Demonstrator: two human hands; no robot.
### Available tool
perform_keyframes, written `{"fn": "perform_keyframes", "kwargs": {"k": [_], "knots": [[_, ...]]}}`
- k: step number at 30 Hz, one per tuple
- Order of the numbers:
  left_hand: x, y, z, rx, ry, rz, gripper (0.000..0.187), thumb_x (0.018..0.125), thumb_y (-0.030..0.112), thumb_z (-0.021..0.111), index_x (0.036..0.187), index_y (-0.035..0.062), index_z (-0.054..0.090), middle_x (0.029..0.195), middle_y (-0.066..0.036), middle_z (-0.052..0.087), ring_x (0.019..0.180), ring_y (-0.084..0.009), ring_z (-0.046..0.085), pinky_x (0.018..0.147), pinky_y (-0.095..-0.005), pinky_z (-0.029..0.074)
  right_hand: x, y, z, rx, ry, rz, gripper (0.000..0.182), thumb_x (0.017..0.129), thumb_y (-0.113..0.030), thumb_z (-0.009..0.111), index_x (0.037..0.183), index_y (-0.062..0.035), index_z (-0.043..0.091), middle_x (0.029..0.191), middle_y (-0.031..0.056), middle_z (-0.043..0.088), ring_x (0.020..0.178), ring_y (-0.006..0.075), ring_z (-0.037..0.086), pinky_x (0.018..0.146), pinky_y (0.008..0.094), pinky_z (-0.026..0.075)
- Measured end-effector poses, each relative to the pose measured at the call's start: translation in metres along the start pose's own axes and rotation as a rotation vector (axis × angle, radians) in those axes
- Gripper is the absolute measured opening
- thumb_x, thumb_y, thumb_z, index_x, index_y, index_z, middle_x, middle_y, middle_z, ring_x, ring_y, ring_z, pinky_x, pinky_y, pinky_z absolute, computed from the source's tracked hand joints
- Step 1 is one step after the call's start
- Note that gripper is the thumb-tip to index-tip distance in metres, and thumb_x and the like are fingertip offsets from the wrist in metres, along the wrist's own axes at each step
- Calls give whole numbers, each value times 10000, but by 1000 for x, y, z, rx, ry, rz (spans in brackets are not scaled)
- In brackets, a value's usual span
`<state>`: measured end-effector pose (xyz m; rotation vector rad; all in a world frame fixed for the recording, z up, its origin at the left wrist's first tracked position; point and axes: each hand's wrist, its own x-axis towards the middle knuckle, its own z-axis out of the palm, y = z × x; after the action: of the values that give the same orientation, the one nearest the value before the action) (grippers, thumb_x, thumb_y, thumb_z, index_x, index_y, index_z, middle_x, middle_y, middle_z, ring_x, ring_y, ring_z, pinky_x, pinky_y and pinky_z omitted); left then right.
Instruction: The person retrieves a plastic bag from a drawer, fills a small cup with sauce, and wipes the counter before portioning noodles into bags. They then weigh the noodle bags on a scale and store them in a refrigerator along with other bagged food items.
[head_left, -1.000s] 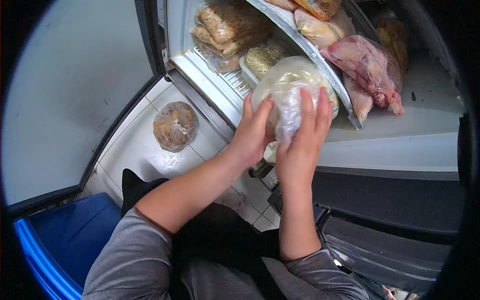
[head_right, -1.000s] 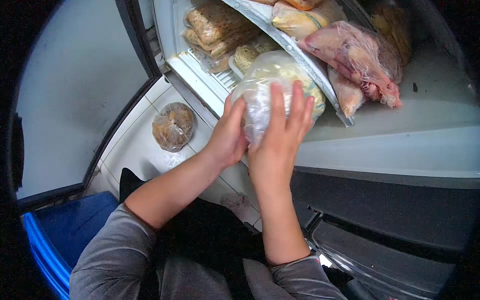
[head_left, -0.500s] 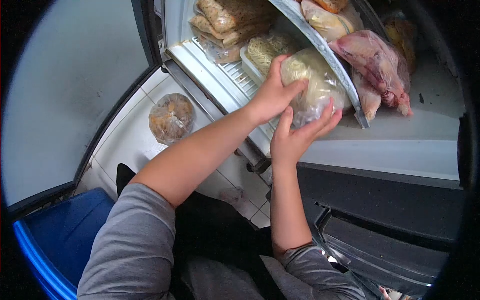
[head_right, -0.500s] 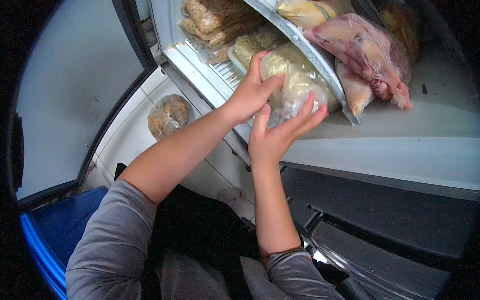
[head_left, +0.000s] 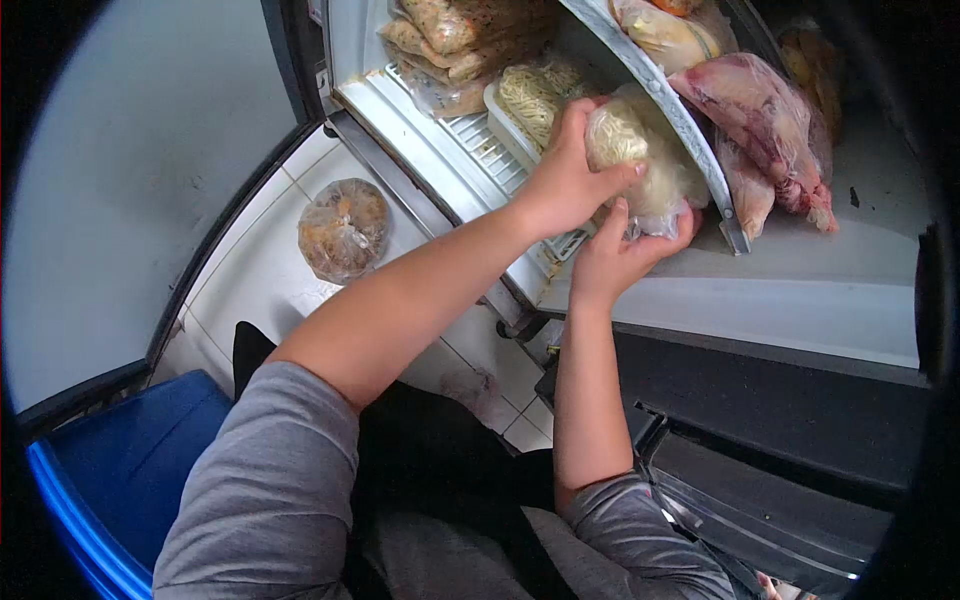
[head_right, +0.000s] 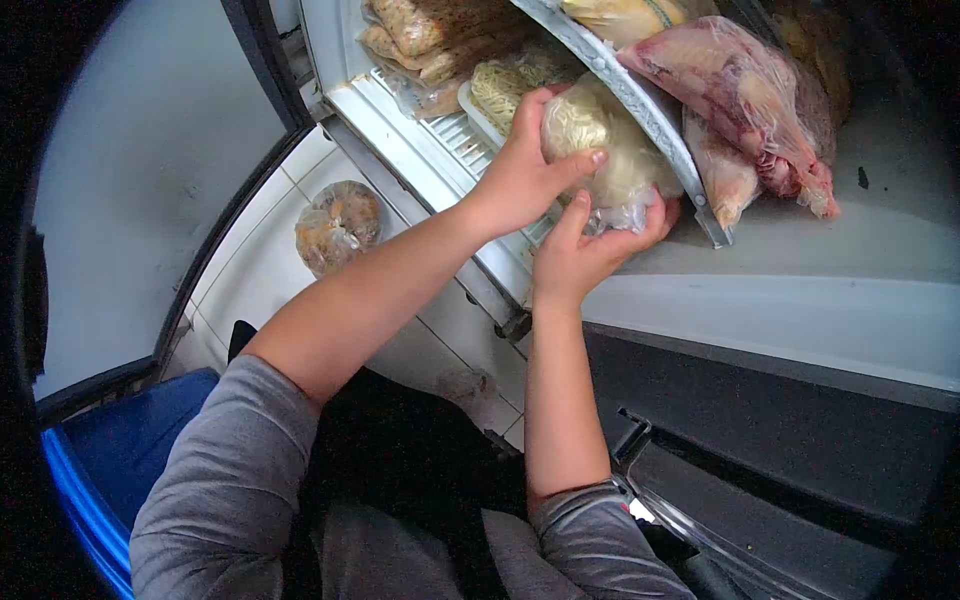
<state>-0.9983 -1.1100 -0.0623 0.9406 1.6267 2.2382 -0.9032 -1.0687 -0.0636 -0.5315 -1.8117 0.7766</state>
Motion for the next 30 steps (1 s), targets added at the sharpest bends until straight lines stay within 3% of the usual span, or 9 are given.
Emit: {"fn": "perform_keyframes", "kwargs": {"k": [8,10,12,15,17,20,23,25,30], "knots": [[15,33,-5,433,127,201,764,711,275,800,1302,2,400,1153,-213,449,1149,-393,462,998,-426,406,10,8,26,179,16,106,626,914,-98,576,1376,38,177,1382,225,345,1236,288,436,1062,401,345],[27,31,-12,524,46,110,782,707,304,788,1311,-11,406,1222,-248,445,1179,-430,444,1009,-449,400,14,12,34,178,12,143,633,913,-111,583,1376,41,178,1382,235,346,1237,296,439,1062,401,345],[40,27,-23,587,38,132,807,707,320,784,1327,-18,393,1262,-266,433,1200,-447,430,1015,-461,396,19,22,45,24,-17,65,761,876,-171,670,1387,81,164,1398,310,295,1315,379,364,1086,477,311],[64,8,-45,638,0,214,887,707,353,782,1377,-32,345,1347,-307,400,1237,-473,415,1023,-487,392,23,33,60,-205,-42,-48,696,885,-137,630,1373,72,180,1338,281,379,1203,341,465,1051,421,352],[73,9,-53,704,-102,53,941,723,446,766,1412,-21,326,1402,-333,354,1259,-489,415,1048,-472,395,26,26,57,-201,-53,-80,668,882,-144,637,1352,99,231,1307,290,407,1195,345,467,1043,415,356],[73,24,-48,893,-172,15,940,754,526,717,1440,23,317,1423,-271,391,1265,-450,440,1037,-461,409,31,26,53,-195,-128,93,624,895,-189,637,1321,113,298,1247,294,462,1158,342,502,1016,399,383],[78,22,-38,1005,-236,-18,958,746,566,708,1456,45,331,1458,-220,391,1285,-406,441,1045,-426,413,33,42,48,-213,-14,124,535,931,-227,596,1268,119,368,1187,270,517,1077,319,546,966,380,419],[84,19,-29,1001,-325,71,936,749,592,691,1443,53,367,1467,-214,384,1303,-383,432,1056,-414,403,39,42,45,18,109,327,432,965,-222,538,1209,109,407,1169,244,543,1005,286,564,912,371,445],[86,9,-4,868,-360,213,836,754,503,716,1399,53,432,1382,-225,483,1286,-368,448,1069,-407,384,26,36,36,136,134,189,238,963,-107,450,1118,72,433,1156,184,532,1020,233,519,924,355,419]]}}
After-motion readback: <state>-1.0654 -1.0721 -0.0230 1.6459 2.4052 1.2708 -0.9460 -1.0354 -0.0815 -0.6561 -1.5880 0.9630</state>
